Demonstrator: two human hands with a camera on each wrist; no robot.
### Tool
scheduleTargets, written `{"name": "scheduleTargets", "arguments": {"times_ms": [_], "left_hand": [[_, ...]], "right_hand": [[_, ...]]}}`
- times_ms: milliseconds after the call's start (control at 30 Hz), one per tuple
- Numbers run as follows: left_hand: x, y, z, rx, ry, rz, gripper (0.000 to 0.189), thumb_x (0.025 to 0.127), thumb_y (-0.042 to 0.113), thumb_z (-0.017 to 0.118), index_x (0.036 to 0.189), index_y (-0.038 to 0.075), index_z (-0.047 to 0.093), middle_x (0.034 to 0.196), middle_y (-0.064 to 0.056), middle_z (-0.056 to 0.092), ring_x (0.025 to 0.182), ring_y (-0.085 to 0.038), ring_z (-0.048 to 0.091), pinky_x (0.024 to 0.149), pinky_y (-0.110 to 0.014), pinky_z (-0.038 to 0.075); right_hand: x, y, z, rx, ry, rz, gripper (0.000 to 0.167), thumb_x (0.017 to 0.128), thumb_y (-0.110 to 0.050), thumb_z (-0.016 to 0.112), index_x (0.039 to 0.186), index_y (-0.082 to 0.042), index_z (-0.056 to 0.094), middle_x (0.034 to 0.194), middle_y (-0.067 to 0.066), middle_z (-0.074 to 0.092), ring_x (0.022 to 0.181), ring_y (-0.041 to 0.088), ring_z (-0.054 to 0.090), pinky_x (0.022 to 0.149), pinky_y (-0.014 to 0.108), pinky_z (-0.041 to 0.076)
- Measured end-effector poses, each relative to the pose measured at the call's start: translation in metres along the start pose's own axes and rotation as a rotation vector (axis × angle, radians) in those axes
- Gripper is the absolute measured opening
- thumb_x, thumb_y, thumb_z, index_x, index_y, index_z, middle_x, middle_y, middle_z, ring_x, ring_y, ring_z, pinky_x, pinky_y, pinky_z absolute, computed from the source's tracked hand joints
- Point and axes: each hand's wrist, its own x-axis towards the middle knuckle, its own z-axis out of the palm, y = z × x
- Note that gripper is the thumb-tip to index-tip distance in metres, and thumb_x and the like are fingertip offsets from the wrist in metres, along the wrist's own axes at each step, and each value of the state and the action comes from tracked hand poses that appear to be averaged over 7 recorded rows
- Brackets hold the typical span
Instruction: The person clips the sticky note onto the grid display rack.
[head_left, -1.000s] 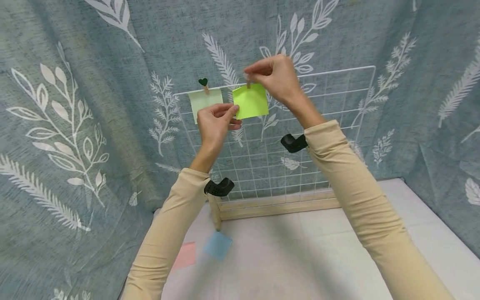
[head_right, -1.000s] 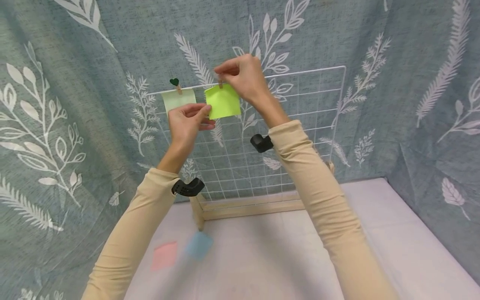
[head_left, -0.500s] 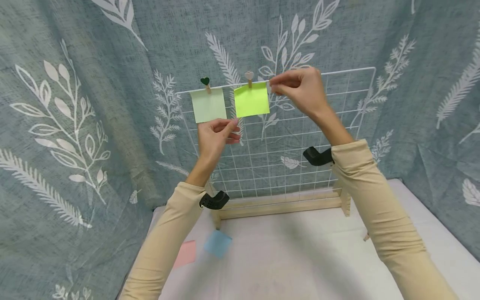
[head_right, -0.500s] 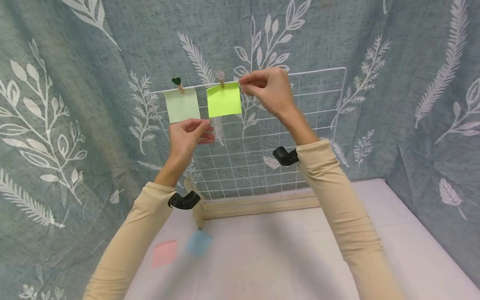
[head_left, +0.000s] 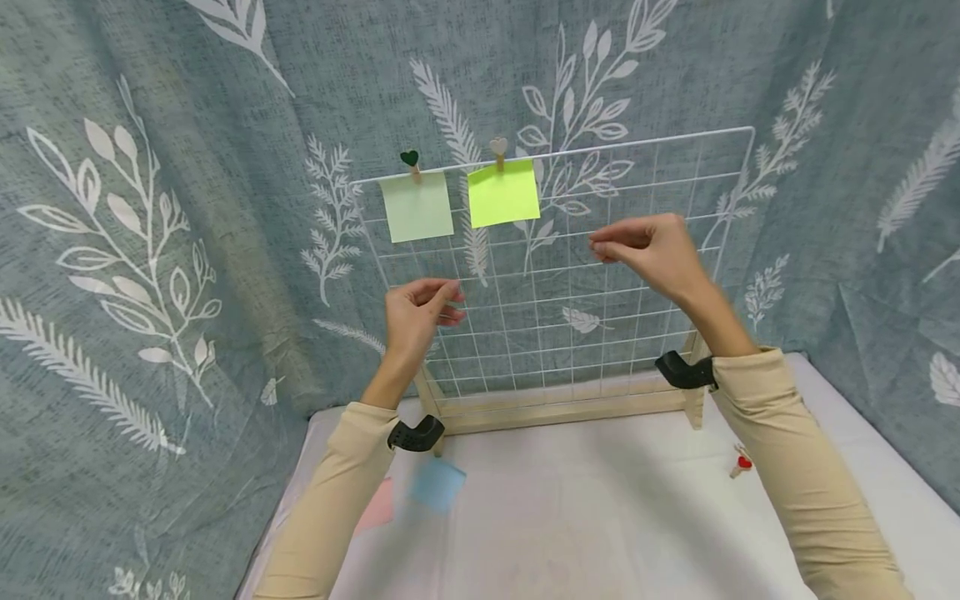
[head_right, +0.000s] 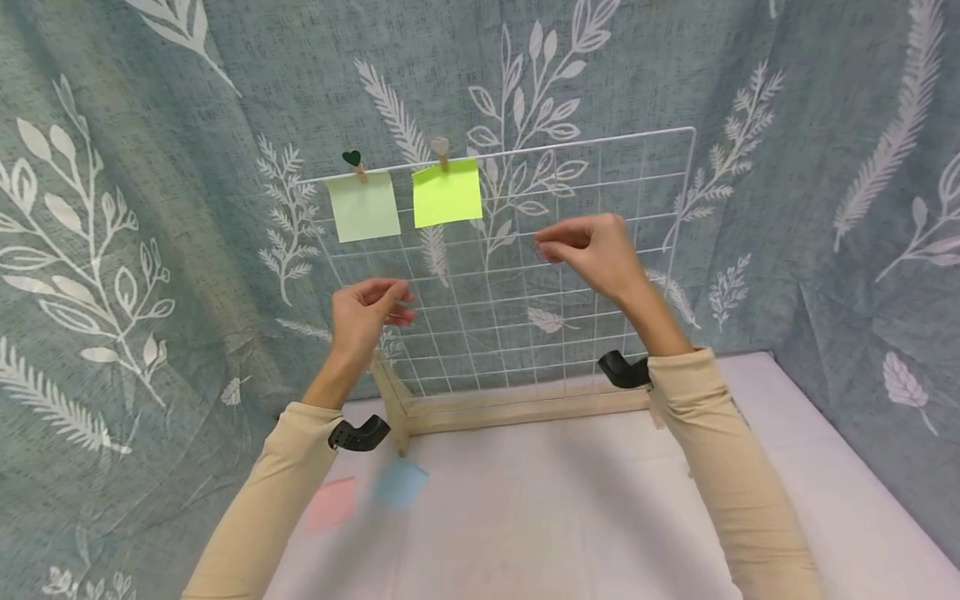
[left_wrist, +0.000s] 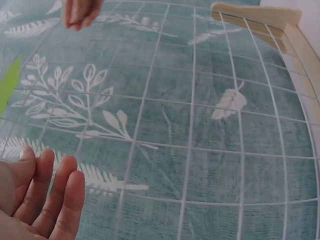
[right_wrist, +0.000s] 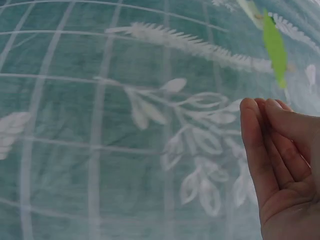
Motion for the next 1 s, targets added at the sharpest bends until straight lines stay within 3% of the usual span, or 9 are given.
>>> {"name": "scheduleTargets", "arguments": {"times_ms": [133, 300, 500, 800, 867, 1000], "left_hand": [[-0.004, -0.007, -0.003, 0.005, -0.012, -0.036, 0.026, 0.094, 0.012, 0.068, 0.104, -0.012, 0.068, 0.075, 0.002, 0.071, 0.057, -0.010, 0.067, 0.058, -0.026, 0.062], [-0.011, -0.017, -0.006, 0.071, -0.023, -0.074, 0.025, 0.094, 0.013, 0.068, 0.104, -0.010, 0.069, 0.082, -0.008, 0.073, 0.059, -0.011, 0.068, 0.057, -0.026, 0.062], [-0.021, -0.036, -0.008, 0.133, -0.067, -0.181, 0.029, 0.095, 0.016, 0.067, 0.108, -0.009, 0.068, 0.099, -0.022, 0.071, 0.063, -0.013, 0.068, 0.061, -0.029, 0.063], [-0.042, -0.070, -0.014, 0.161, -0.069, -0.273, 0.026, 0.094, 0.012, 0.067, 0.108, -0.009, 0.069, 0.097, -0.021, 0.071, 0.064, -0.017, 0.069, 0.060, -0.031, 0.064], [-0.048, -0.080, -0.017, 0.156, -0.065, -0.296, 0.026, 0.094, 0.011, 0.067, 0.108, -0.010, 0.068, 0.097, -0.023, 0.071, 0.066, -0.022, 0.070, 0.059, -0.032, 0.064], [-0.059, -0.098, -0.026, 0.167, -0.054, -0.350, 0.026, 0.095, 0.010, 0.066, 0.110, -0.012, 0.067, 0.096, -0.023, 0.071, 0.069, -0.028, 0.071, 0.058, -0.034, 0.063]], "right_hand": [[-0.020, 0.020, -0.002, -0.024, -0.020, 0.060, 0.021, 0.093, -0.014, 0.070, 0.108, 0.000, 0.074, 0.099, 0.017, 0.073, 0.077, 0.004, 0.070, 0.075, 0.017, 0.059], [-0.044, 0.045, -0.007, -0.046, -0.064, 0.148, 0.028, 0.094, -0.020, 0.069, 0.113, 0.001, 0.072, 0.101, 0.018, 0.073, 0.080, 0.006, 0.070, 0.075, 0.014, 0.057], [-0.071, 0.076, -0.012, -0.067, -0.092, 0.200, 0.029, 0.095, -0.021, 0.068, 0.113, 0.001, 0.072, 0.101, 0.018, 0.073, 0.078, 0.001, 0.068, 0.077, 0.021, 0.060], [-0.111, 0.105, -0.018, -0.115, -0.134, 0.260, 0.028, 0.094, -0.018, 0.068, 0.110, 0.004, 0.072, 0.098, 0.019, 0.073, 0.081, 0.018, 0.072, 0.072, 0.024, 0.062], [-0.120, 0.110, -0.018, -0.136, -0.151, 0.269, 0.027, 0.094, -0.018, 0.068, 0.110, 0.004, 0.072, 0.096, 0.018, 0.073, 0.078, 0.015, 0.072, 0.070, 0.022, 0.061], [-0.138, 0.122, -0.019, -0.137, -0.170, 0.292, 0.027, 0.094, -0.016, 0.068, 0.109, 0.006, 0.072, 0.092, 0.017, 0.074, 0.077, 0.021, 0.072, 0.070, 0.027, 0.062]]}}
